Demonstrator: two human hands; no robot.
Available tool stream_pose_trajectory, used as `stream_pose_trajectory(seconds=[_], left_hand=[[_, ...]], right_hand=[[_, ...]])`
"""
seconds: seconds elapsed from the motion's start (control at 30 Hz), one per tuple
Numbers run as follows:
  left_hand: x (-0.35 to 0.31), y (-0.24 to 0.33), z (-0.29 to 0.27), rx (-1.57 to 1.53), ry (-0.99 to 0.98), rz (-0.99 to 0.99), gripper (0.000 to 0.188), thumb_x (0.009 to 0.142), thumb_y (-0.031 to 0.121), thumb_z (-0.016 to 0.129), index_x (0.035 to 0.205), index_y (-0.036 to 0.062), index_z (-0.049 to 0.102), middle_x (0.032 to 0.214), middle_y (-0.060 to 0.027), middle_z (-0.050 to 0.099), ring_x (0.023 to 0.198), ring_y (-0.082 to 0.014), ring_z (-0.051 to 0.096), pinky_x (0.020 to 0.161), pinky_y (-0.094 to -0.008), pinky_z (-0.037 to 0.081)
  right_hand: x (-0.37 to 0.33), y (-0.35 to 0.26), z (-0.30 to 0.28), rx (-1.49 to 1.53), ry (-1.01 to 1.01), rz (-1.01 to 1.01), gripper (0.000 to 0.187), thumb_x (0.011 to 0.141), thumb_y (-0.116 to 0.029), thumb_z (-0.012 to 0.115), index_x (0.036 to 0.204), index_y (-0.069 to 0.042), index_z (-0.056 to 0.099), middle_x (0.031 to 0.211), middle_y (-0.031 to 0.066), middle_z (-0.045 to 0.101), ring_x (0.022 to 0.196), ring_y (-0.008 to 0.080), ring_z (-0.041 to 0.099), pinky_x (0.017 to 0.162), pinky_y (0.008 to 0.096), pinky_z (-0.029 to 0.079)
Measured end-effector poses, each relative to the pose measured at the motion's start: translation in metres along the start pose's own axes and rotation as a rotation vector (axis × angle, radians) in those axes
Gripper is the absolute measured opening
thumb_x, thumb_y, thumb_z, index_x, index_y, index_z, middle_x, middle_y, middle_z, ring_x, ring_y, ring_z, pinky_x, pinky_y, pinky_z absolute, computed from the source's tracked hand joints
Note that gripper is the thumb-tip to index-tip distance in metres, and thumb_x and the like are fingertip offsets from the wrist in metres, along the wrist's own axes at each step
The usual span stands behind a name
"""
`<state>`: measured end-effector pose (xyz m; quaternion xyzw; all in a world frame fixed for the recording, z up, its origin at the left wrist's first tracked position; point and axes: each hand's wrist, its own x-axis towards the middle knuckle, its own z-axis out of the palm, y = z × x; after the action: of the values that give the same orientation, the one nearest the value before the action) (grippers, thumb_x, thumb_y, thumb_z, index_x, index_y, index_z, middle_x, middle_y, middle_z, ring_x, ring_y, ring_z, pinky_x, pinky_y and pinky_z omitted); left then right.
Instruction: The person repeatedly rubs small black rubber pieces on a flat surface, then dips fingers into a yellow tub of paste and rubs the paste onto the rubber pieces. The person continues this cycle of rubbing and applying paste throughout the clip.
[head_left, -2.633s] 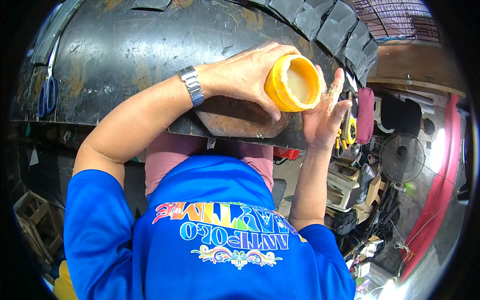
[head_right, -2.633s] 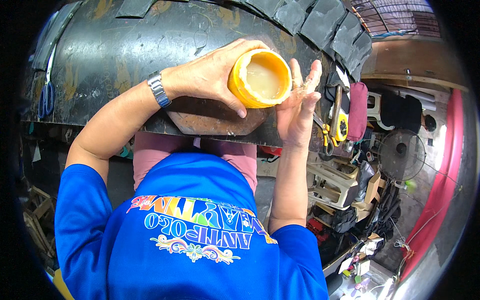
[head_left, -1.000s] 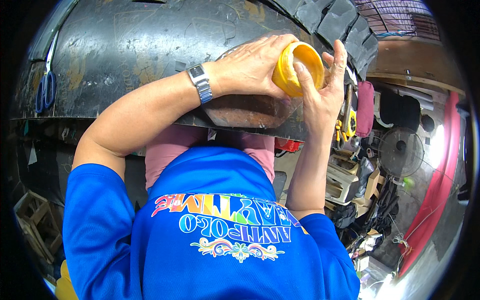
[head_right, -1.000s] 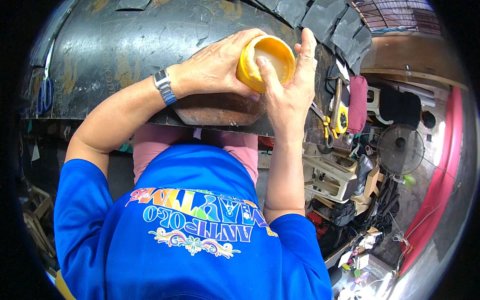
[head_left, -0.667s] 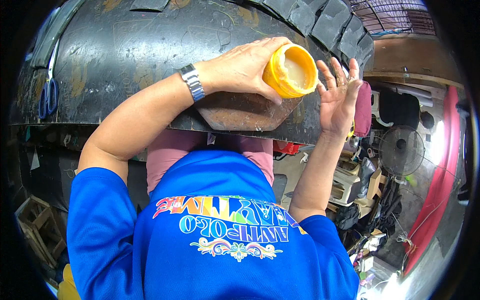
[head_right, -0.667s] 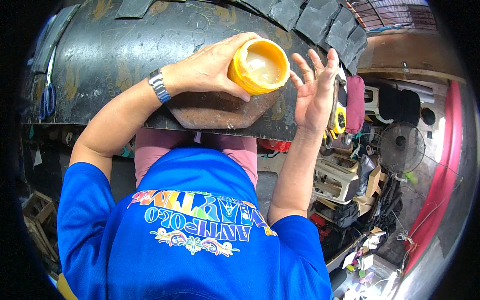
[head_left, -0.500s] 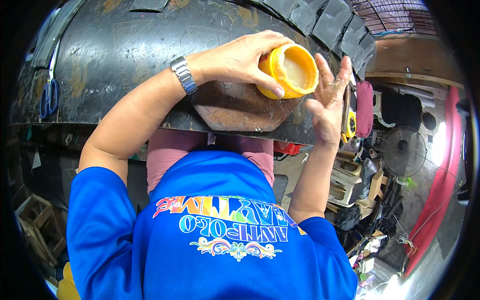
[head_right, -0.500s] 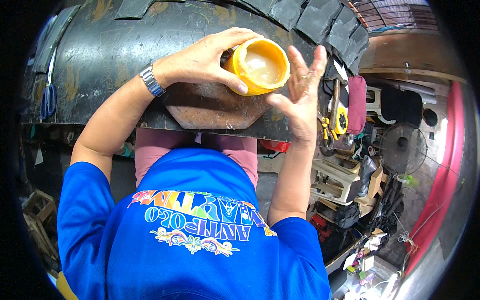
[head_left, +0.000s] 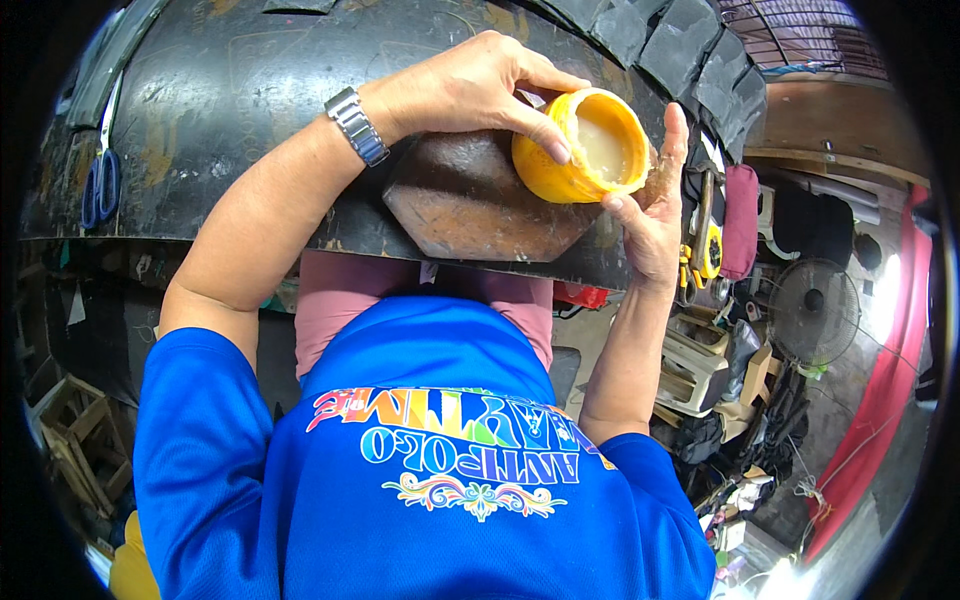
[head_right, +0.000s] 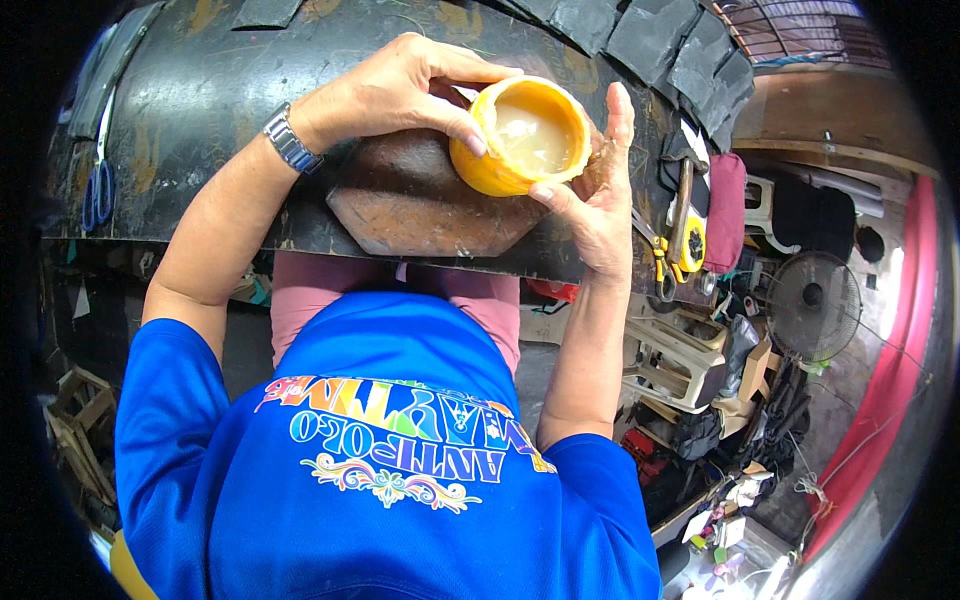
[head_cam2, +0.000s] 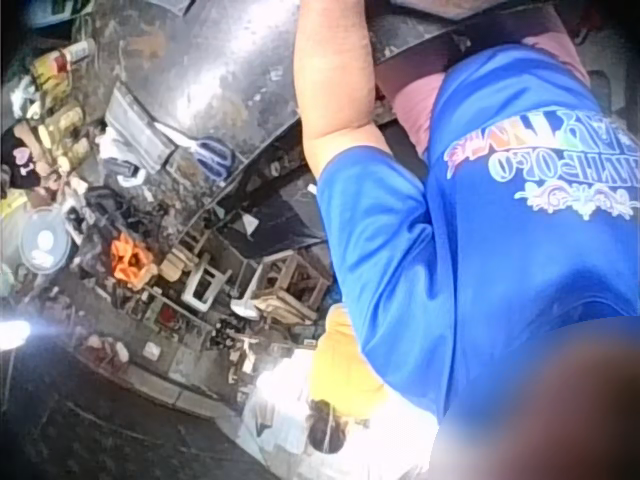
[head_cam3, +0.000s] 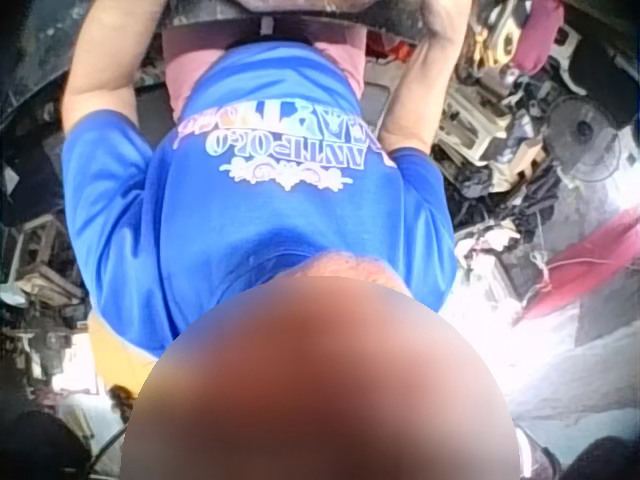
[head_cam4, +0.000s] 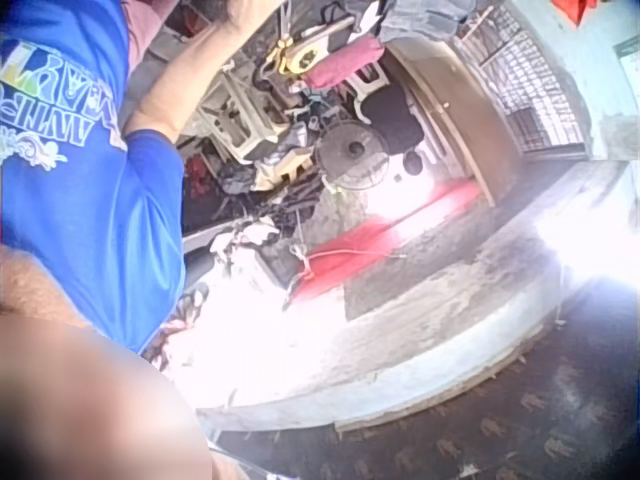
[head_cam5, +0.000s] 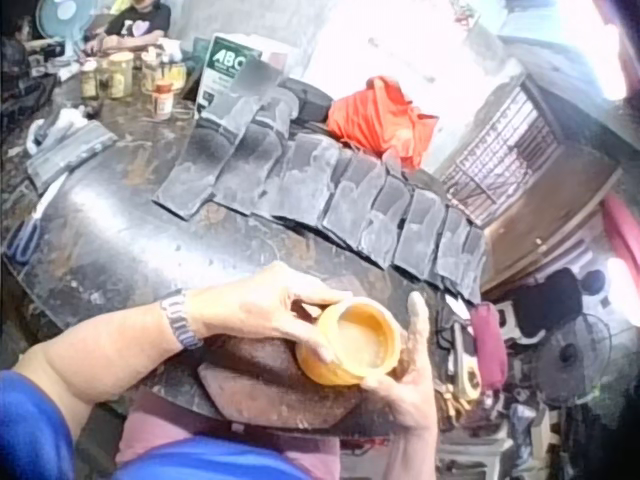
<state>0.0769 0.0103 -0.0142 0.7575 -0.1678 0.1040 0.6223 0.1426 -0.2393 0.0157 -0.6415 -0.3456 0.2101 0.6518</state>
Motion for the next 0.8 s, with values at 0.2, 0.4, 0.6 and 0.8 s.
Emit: stream_pose_trajectory(seconds=[0.2, 0.4, 0.6, 0.8], left_hand=[[0.005, -0.017, -0.013, -0.025, -0.015, 0.007, 0.039, 0.088, 0.027, 0.079, 0.121, 0.0086, 0.073, 0.115, -0.0112, 0.074, 0.103, -0.0208, 0.071, 0.094, -0.0302, 0.056], [0.008, -0.025, -0.016, -0.068, 0.014, -0.051, 0.034, 0.093, 0.03, 0.073, 0.122, 0.0131, 0.074, 0.116, -0.0083, 0.074, 0.1, -0.016, 0.071, 0.089, -0.0288, 0.057], [0.007, -0.019, -0.014, -0.071, 0.027, -0.086, 0.033, 0.1, 0.03, 0.065, 0.127, 0.0112, 0.071, 0.118, -0.0074, 0.073, 0.102, -0.0133, 0.069, 0.089, -0.0303, 0.058], [0.001, -0.003, -0.019, -0.31, -0.315, -0.138, 0.093, 0.08, 0.01, 0.072, 0.159, 0.0027, 0.025, 0.158, -0.0141, 0.038, 0.145, -0.0204, 0.037, 0.122, -0.0364, 0.026]], right_hand=[[0.001, 0.011, -0.009, 0.034, 0.01, -0.026, 0.114, 0.074, -0.012, 0.087, 0.162, -0.013, 0.015, 0.145, 0.0151, 0.051, 0.133, 0.0256, 0.051, 0.115, 0.0401, 0.038], [-0.003, 0.028, -0.017, 0.149, 0.112, 0.004, 0.096, 0.086, -0.018, 0.08, 0.161, -0.013, 0.021, 0.14, 0.0131, 0.056, 0.124, 0.0208, 0.057, 0.107, 0.0368, 0.046], [-0.006, 0.032, -0.014, 0.242, 0.192, 0.016, 0.072, 0.104, -0.033, 0.057, 0.161, -0.015, 0.017, 0.129, 0.0147, 0.063, 0.113, 0.0194, 0.064, 0.093, 0.0351, 0.054], [-0.011, 0.026, -0.004, 0.185, 0.243, 0.002, 0.116, 0.084, -0.034, 0.081, 0.162, -0.027, -0.005, 0.161, 0.0239, 0.027, 0.144, 0.0368, 0.038, 0.115, 0.0476, 0.035]])
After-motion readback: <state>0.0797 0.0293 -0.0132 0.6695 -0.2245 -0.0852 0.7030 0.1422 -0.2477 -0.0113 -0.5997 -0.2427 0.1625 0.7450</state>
